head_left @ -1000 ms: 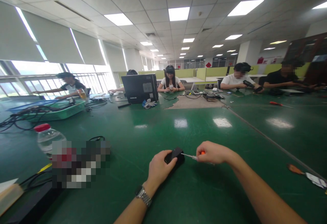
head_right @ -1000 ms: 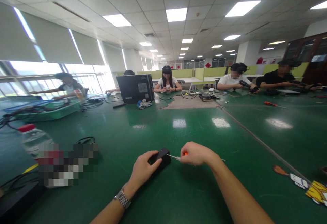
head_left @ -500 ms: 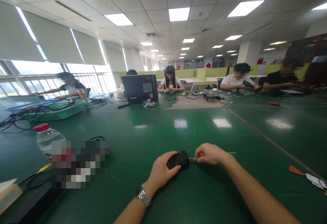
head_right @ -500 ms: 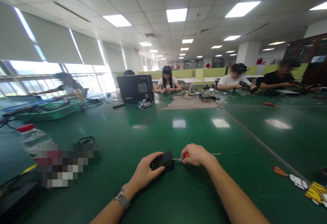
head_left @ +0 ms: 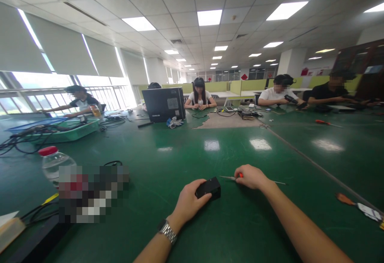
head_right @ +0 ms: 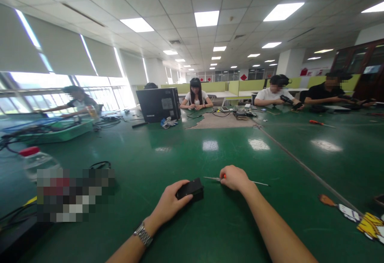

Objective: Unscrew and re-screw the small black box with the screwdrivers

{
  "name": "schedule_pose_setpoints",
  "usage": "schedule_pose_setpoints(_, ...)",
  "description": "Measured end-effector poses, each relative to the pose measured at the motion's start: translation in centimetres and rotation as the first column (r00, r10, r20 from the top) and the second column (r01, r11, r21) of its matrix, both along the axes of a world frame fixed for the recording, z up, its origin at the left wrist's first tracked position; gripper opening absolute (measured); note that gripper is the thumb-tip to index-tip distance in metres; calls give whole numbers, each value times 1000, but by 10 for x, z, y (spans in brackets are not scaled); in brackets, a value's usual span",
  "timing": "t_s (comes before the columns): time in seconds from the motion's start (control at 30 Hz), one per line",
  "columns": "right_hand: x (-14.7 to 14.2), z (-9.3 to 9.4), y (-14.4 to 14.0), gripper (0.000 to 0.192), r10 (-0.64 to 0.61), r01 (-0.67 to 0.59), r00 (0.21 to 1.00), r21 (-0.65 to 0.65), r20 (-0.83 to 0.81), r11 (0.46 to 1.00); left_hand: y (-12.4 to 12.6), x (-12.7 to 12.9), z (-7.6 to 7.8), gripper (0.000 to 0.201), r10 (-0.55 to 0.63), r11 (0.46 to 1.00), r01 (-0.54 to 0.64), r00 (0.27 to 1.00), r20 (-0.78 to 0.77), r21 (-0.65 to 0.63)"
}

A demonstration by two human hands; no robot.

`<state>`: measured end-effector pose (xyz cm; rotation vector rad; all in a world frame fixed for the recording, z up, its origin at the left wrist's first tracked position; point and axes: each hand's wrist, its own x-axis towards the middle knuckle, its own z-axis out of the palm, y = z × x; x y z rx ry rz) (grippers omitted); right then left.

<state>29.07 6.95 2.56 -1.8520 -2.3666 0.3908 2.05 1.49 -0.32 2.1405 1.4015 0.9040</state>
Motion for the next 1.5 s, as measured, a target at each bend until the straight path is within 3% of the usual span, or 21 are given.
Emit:
schedule_pose_setpoints(0.13, 5, -7, 5, 23, -84, 83, 996, 39, 13, 996, 0, 0, 1, 43, -1, 1000, 1, 1000, -13, -8)
schedule_pose_setpoints(0.23, 0, 6, 3, 36, -77, 80, 996, 72, -36, 994, -2, 1, 3, 42, -27, 1000, 27, 999, -20, -10)
schedule_pose_setpoints(0.3, -8, 24, -5, 33, -33, 70, 970, 146, -242, 987, -4, 3, 4, 42, -43, 999, 43, 999, -20, -3)
schedule_pose_setpoints(0.33, -14, 34, -12, 28, 36, 48, 904, 185, -427, 981, -5, 5, 4, 41, -53, 999, 53, 998, -19, 1)
schedule_pose_setpoints(0.37, -20, 45, -20, 24, 99, 36, 782, 204, -615, 978, -7, 6, 4, 41, -67, 998, 67, 998, -18, 4)
schedule_pose_setpoints(0.43, -33, 63, -37, 23, 126, 6, 397, 140, -909, 990, -10, 9, 5, 39, -110, 994, 110, 994, -14, 9)
schedule_pose_setpoints(0.5, -44, 74, -52, 19, 128, -75, 28, 125, -991, 989, -14, 12, 5, 37, -161, 987, 161, 987, -10, 11)
schedule_pose_setpoints(0.57, -53, 78, -62, 17, 110, -135, -186, 137, -976, 981, -17, 14, 5, 37, -208, 978, 208, 978, -7, 11)
schedule_pose_setpoints(0.63, -59, 76, -65, 16, 88, -159, -280, 136, -956, 978, -19, 16, 6, 38, -244, 970, 244, 970, -10, 9)
schedule_pose_setpoints(0.8, -65, 63, -57, 18, 80, -125, -363, 133, -928, 983, -21, 17, 8, 36, -298, 954, 298, 954, -22, 8)
schedule_pose_setpoints(1.03, -69, 56, -55, 15, 109, -141, -305, 158, -946, 977, -20, 17, 7, 37, -314, 949, 314, 949, -26, 8)
schedule_pose_setpoints(1.33, -72, 50, -52, 17, 154, -77, -319, 187, -935, 979, -18, 15, 3, 45, -316, 948, 317, 947, -50, 11)
schedule_pose_setpoints(1.5, -72, 49, -50, 16, 133, -108, -315, 174, -940, 979, -18, 14, 2, 54, -311, 950, 312, 948, -68, 1)
